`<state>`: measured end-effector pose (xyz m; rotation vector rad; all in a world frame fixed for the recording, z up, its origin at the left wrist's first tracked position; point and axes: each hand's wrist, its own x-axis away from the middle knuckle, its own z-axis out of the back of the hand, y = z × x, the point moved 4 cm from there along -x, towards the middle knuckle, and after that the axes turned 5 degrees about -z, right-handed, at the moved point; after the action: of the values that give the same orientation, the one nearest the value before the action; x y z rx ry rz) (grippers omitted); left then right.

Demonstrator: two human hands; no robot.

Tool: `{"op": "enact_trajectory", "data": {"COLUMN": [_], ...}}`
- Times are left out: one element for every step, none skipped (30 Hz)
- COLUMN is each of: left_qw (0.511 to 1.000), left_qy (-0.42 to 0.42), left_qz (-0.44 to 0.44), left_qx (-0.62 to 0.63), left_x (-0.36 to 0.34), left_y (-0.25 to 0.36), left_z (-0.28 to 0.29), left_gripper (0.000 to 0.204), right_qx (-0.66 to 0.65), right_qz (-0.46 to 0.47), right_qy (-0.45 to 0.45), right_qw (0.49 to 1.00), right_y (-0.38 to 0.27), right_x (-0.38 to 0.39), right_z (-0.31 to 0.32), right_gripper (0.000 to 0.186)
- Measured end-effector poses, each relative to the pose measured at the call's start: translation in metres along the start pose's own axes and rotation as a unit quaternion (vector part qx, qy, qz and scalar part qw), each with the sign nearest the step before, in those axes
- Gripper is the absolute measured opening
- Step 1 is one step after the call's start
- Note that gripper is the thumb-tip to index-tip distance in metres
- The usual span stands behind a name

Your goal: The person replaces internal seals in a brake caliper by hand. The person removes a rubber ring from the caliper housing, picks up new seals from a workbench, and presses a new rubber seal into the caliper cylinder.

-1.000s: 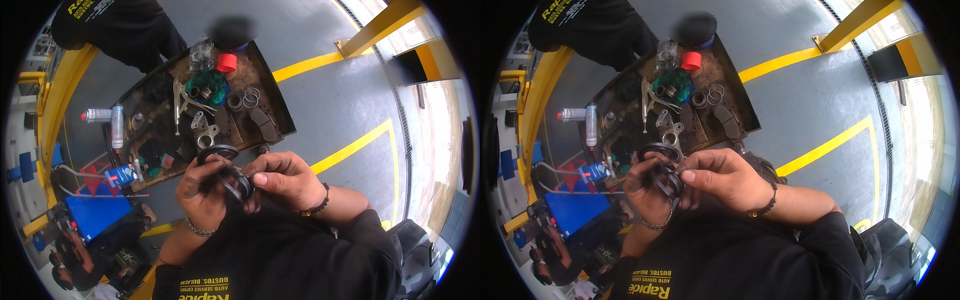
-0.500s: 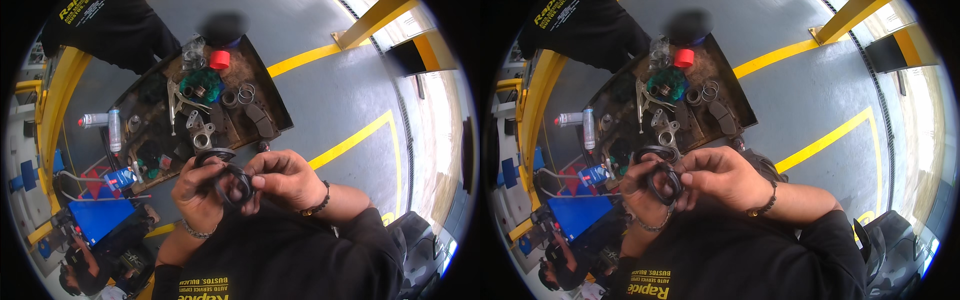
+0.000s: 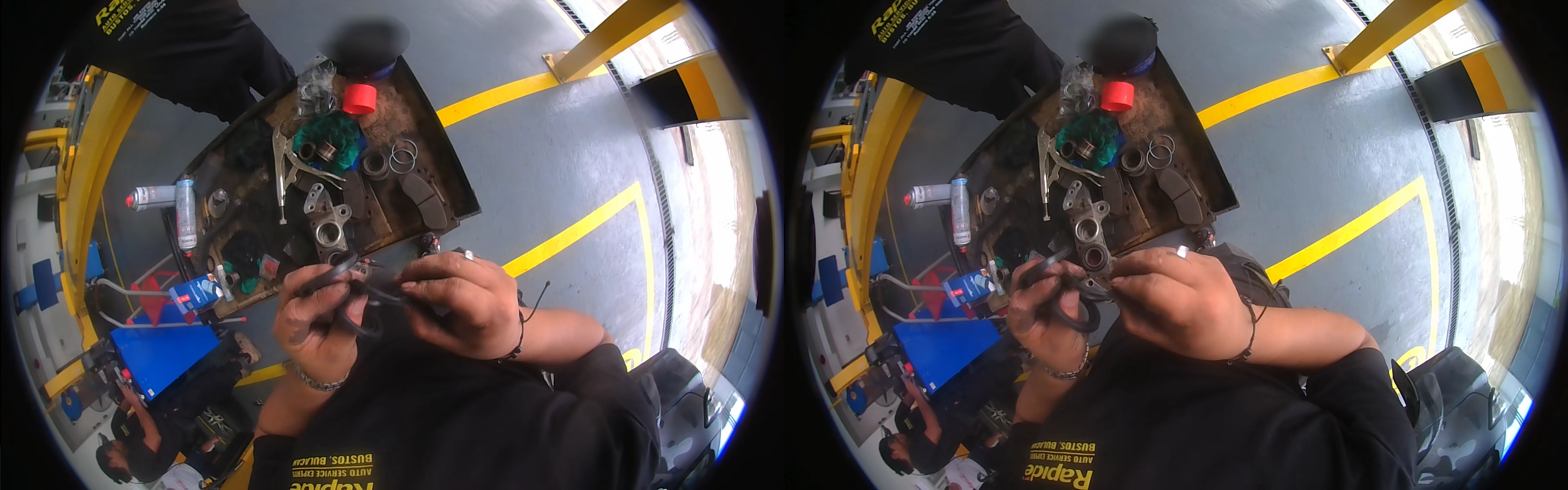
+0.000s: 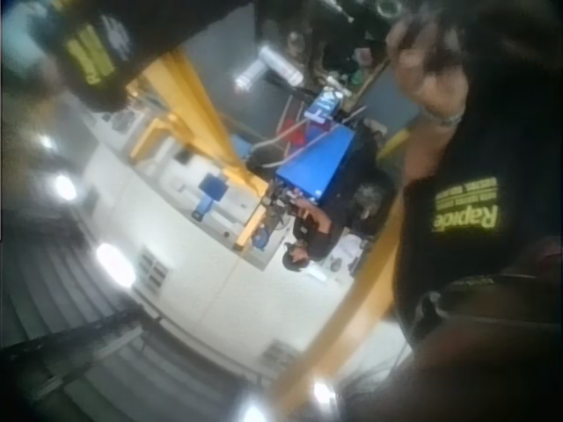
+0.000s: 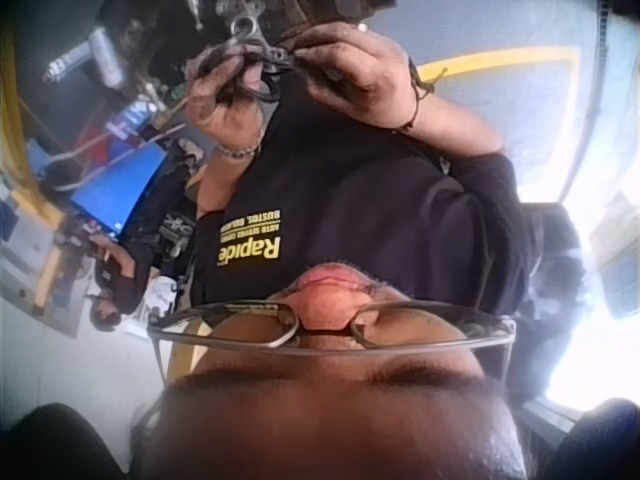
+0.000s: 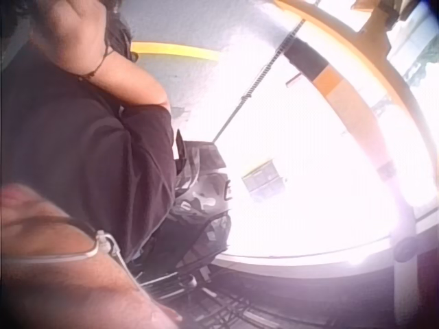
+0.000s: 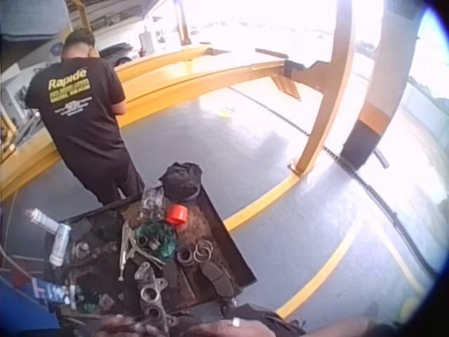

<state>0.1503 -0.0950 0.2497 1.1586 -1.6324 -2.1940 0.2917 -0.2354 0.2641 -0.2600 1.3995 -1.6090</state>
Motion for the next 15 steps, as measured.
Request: {"op": "enact_trajectory", "data": {"left_qw": [1.000, 1.000, 1.000, 1.000, 1.000, 1.000, 1.000, 1.000, 0.999, 0.999, 0.998, 0.997, 0.996, 0.996, 0.995], "left_qy": [0.001, -0.001, -0.004, -0.006, 0.002, 0.010, 0.018, 0.021, 0.035, 0.050, 0.065, 0.079, 0.084, 0.088, 0.092], "left_qz": [-0.011, -0.017, -0.023, -0.030, -0.025, -0.021, -0.016, -0.015, -0.017, -0.020, -0.023, -0.014, -0.008, -0.004, 0.001], "left_qx": [-0.007, -0.003, 0.002, 0.006, 0.005, 0.005, 0.004, -0.005, -0.006, -0.008, -0.008, -0.017, -0.024, -0.031, -0.037], "left_x": [0.000, 0.000, 0.000, 0.000, 0.001, 0.002, 0.002, -0.001, -0.001, 0.001, 0.001, -0.001, -0.001, -0.001, -0.003], "left_y": [0.000, -0.001, -0.003, -0.005, -0.008, -0.012, -0.015, -0.017, -0.020, -0.025, -0.029, -0.029, -0.031, -0.034, -0.036], "left_z": [0.001, 0.002, 0.004, 0.005, 0.008, 0.010, 0.013, 0.014, 0.017, 0.020, 0.022, 0.022, 0.023, 0.026, 0.027], "left_gripper": [0.030, 0.030, 0.030, 0.030, 0.029, 0.029, 0.029, 0.027, 0.026, 0.026, 0.025, 0.025, 0.026, 0.026, 0.027], "right_qx": [0.046, 0.056, 0.066, 0.076, 0.083, 0.089, 0.096, 0.084, 0.072, 0.060, 0.061, 0.062, 0.063, 0.067, 0.064], "right_qz": [0.025, 0.039, 0.052, 0.065, 0.078, 0.092, 0.105, 0.145, 0.185, 0.224, 0.240, 0.256, 0.272, 0.277, 0.283], "right_qy": [0.015, 0.027, 0.038, 0.050, 0.052, 0.054, 0.056, 0.064, 0.073, 0.081, 0.081, 0.080, 0.079, 0.090, 0.102], "right_qw": [0.999, 0.997, 0.996, 0.994, 0.992, 0.990, 0.988, 0.984, 0.977, 0.969, 0.966, 0.961, 0.957, 0.954, 0.952], "right_y": [0.001, 0.003, 0.006, 0.008, 0.009, 0.009, 0.010, 0.012, 0.015, 0.017, 0.018, 0.019, 0.019, 0.021, 0.023], "right_x": [0.001, 0.002, 0.002, 0.001, 0.001, 0.001, 0.000, -0.001, -0.002, -0.003, -0.002, -0.001, 0.001, 0.003, 0.003], "right_z": [0.001, 0.001, 0.000, 0.001, 0.002, 0.003, 0.004, 0.006, 0.008, 0.009, 0.011, 0.014, 0.016, 0.017, 0.018], "right_gripper": [0.030, 0.031, 0.031, 0.032, 0.032, 0.032, 0.032, 0.029, 0.026, 0.023, 0.022, 0.020, 0.019, 0.020, 0.021]}}
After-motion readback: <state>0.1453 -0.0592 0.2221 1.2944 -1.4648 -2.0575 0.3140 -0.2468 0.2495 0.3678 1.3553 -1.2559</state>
